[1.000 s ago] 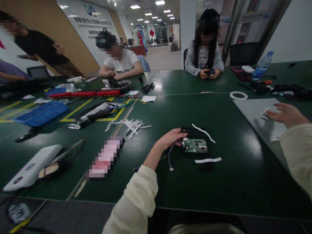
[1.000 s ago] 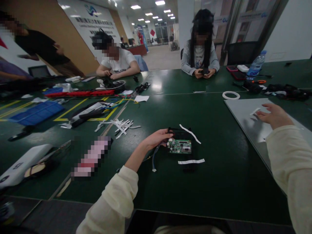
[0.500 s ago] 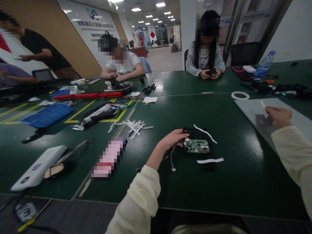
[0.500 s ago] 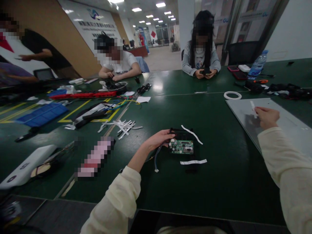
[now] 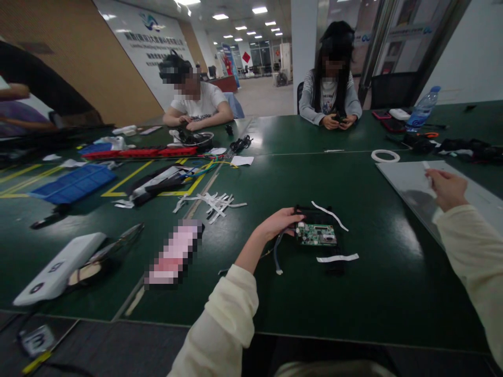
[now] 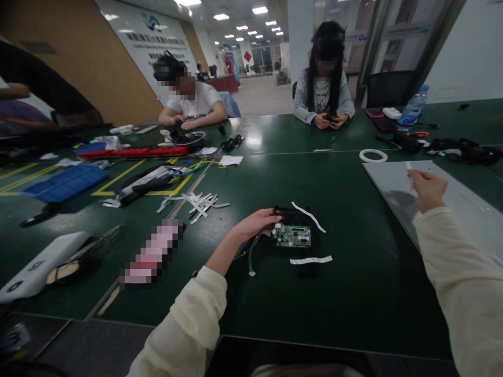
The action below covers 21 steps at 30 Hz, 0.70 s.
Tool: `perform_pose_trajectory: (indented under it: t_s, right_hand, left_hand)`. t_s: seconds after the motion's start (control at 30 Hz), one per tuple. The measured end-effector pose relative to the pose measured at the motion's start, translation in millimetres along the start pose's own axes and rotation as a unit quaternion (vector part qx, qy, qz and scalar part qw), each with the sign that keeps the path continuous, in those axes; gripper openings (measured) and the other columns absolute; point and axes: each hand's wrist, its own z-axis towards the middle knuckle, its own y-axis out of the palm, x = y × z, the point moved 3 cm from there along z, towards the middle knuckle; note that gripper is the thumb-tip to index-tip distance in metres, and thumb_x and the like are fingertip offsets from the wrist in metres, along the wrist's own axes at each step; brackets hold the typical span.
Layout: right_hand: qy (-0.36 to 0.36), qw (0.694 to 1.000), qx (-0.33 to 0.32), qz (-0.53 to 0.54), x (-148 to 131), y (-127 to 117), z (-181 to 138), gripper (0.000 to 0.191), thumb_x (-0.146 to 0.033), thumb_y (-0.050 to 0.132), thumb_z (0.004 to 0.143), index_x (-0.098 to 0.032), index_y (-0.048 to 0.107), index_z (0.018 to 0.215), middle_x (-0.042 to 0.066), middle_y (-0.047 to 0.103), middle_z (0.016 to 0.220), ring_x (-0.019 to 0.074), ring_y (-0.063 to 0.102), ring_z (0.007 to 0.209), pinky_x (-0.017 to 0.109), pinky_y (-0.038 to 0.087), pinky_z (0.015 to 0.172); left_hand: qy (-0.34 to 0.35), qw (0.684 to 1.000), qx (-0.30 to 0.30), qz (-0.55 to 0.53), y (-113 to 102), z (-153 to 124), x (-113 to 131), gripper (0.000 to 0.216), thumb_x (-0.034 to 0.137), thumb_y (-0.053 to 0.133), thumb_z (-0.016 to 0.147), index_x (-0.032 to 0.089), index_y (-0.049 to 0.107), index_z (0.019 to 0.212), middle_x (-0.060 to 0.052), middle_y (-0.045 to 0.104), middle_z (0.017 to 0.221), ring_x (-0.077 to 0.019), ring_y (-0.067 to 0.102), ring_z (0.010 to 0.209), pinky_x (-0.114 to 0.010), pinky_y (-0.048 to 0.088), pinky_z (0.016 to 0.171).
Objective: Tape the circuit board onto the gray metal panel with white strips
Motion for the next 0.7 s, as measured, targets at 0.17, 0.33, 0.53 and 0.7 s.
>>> perform_pose_trajectory:
  t_s: [0.17,0.33,0.53,0.7]
  right_hand:
    - [0.024,0.989,-0.123,0.073,-33.4,25.9,-38.5,0.019,-0.025,0.07,0.072,-0.012,0.068,0.085,0.009,0.064,0.083,0.0077,0.058,0.063,0.025,0.042,0.058]
    - [-0.018,0.924,-0.364,0.118,-78.4,74.3,-147.1,0.034,-0.034,0.076,0.067,-0.019,0.071,0.097,0.005,0.068,0.091,0.0032,0.049,0.052,0.02,0.038,0.048]
    - [0.03,0.796,-0.558,0.234,-115.6,112.7,-261.4,0.027,-0.033,0.068,0.077,-0.022,0.07,0.101,0.006,0.069,0.104,-0.0022,0.031,0.04,0.017,0.022,0.036]
    - [0.137,0.685,-0.625,0.348,-125.4,107.8,-294.5,0.027,-0.026,0.062,0.083,-0.03,0.064,0.11,0.003,0.069,0.107,-0.0045,0.017,0.035,0.015,0.018,0.034]
  left_hand:
    - [0.004,1.0,0.004,0.006,1.3,-1.1,1.4,0.026,0.03,0.064,0.08,0.016,0.062,0.101,-0.004,0.063,0.091,-0.0114,0.061,0.073,-0.019,0.048,0.053]
    - [0.002,1.0,0.008,0.007,2.2,-2.4,1.8,0.025,0.031,0.064,0.081,0.016,0.062,0.1,-0.004,0.065,0.09,-0.0107,0.061,0.071,-0.018,0.047,0.051]
    - [0.014,1.0,0.012,-0.005,2.9,-2.1,-0.5,0.027,0.031,0.066,0.079,0.015,0.061,0.1,-0.004,0.063,0.087,-0.0105,0.059,0.069,-0.02,0.049,0.055]
    - [0.037,0.998,0.022,0.035,2.2,-1.9,-4.8,0.032,0.04,0.062,0.08,0.015,0.059,0.1,0.0,0.058,0.077,-0.009,0.056,0.063,-0.018,0.046,0.053]
